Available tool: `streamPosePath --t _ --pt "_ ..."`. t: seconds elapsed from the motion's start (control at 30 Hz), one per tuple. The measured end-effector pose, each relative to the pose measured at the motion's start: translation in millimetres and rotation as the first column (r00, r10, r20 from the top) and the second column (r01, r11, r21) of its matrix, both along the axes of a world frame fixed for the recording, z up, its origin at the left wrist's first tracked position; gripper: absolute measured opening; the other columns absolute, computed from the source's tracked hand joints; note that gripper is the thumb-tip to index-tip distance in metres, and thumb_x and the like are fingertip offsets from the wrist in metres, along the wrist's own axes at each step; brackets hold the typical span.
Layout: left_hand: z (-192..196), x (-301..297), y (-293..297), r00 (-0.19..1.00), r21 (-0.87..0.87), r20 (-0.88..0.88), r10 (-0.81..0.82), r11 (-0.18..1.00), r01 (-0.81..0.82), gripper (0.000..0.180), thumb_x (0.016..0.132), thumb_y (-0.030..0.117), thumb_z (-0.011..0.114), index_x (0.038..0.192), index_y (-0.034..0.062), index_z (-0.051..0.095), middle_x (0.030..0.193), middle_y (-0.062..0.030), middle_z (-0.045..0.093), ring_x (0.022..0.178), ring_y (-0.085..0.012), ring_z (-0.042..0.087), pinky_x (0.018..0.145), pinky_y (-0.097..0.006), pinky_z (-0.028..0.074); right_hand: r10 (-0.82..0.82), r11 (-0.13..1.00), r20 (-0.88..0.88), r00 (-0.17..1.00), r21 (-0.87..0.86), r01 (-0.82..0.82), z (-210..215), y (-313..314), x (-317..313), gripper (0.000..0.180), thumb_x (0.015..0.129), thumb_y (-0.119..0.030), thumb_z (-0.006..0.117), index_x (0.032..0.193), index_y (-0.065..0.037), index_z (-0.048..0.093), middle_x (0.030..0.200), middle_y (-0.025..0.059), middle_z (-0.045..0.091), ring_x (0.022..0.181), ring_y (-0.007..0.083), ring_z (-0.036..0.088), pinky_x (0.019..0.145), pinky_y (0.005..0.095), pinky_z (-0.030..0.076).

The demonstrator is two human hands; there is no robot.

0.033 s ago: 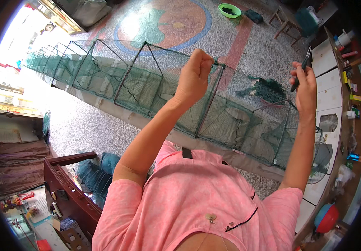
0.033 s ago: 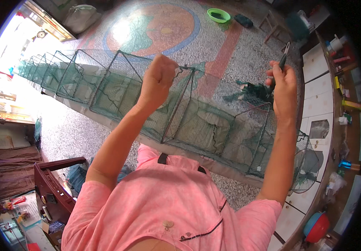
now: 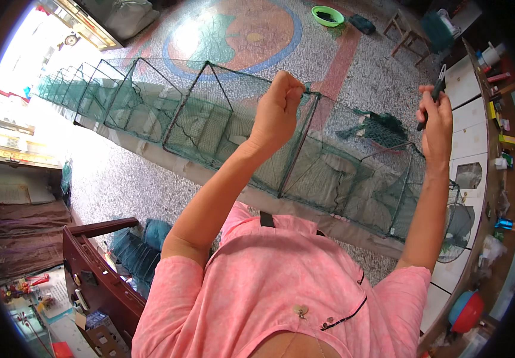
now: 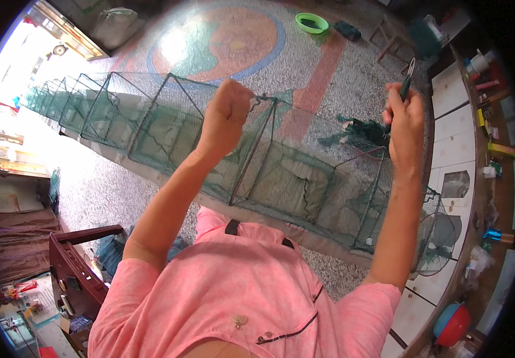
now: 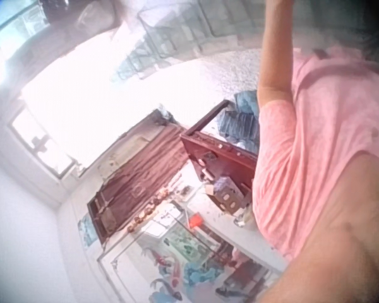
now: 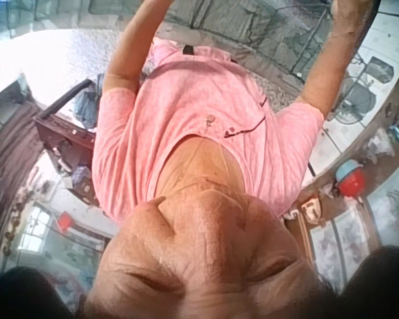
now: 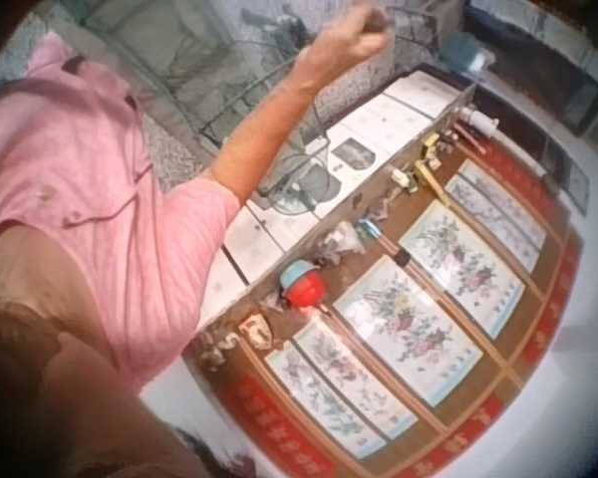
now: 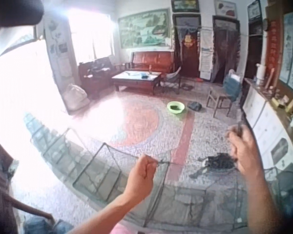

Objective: The person repairs a large green mesh fishing net by tying together sections of the netting with a dark tool or piece of cord.

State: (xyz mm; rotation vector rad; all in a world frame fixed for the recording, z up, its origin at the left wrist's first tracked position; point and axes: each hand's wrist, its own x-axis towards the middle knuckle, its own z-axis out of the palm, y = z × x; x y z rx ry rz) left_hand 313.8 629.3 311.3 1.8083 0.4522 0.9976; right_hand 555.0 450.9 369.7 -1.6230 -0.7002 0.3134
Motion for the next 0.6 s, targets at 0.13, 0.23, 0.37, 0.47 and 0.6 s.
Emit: streamPosePath --t 0.13,0.23,0.37,0.47,0.6 --pt "6 2 -3 0.998 0.146 -0.022 0.051 0.988 -0.047 0.006 0.094 0.008 0.049 0.095 0.0031 0.047 0.079 -0.0135 0.057 0.07 -0.0215 0.054 0.065 -0.031 0.044 0.265 0.964 0.07 0.962 -0.002 -0.266 12 41 -70 0.029 0.09 -0.029 0.062 0.102 -0.003 0.063 0.092 0.0047 0.065 0.079 0.0099 0.059 0.072 0.025 0.048" --pt "14 8 -6 0.999 0.095 -0.038 0.031 0.995 -0.027 0.005 0.094 0.007 0.05 0.095 0.003 0.047 0.079 -0.015 0.056 0.068 -0.0246 0.054 0.064 -0.031 0.045 0.418 0.908 0.063 0.906 -0.049 -0.415 -8 68 -113 0.027 0.084 -0.025 0.07 0.097 -0.002 0.066 0.09 0.0042 0.066 0.08 0.0099 0.059 0.073 0.0266 0.048" --pt "10 11 -5 1.0 0.028 -0.001 0.015 0.999 -0.015 0.007 0.095 0.009 0.048 0.098 0.0034 0.052 0.078 -0.0021 0.051 0.069 -0.0082 0.046 0.062 -0.024 0.041 0.475 0.878 -0.063 0.878 -0.033 -0.478 -25 76 -115 0.022 0.083 -0.019 0.071 0.093 -0.001 0.066 0.084 0.0029 0.066 0.078 0.0087 0.058 0.07 0.0255 0.047" --pt "10 12 -5 0.999 -0.036 0.035 -0.01 0.999 0.012 0.006 0.095 0.008 0.049 0.097 0.0039 0.052 0.075 -0.0001 0.05 0.066 -0.0059 0.045 0.059 -0.022 0.039 0.523 0.847 -0.119 0.844 -0.031 -0.53 -31 74 -112 0.02 0.084 -0.018 0.07 0.09 -0.001 0.065 0.078 0.0013 0.064 0.074 0.0078 0.058 0.065 0.0242 0.046" --pt "7 9 0 0.975 -0.394 0.16 -0.155 0.895 0.207 0.006 0.093 0.009 0.052 0.096 0.0047 0.055 0.074 0.001 0.053 0.062 -0.0052 0.047 0.056 -0.02 0.039 0.522 0.844 -0.035 0.852 -0.121 -0.522 -28 67 -110 0.018 0.087 -0.018 0.066 0.089 -0.001 0.063 0.074 -0.0006 0.061 0.066 0.0064 0.054 0.059 0.0225 0.043"
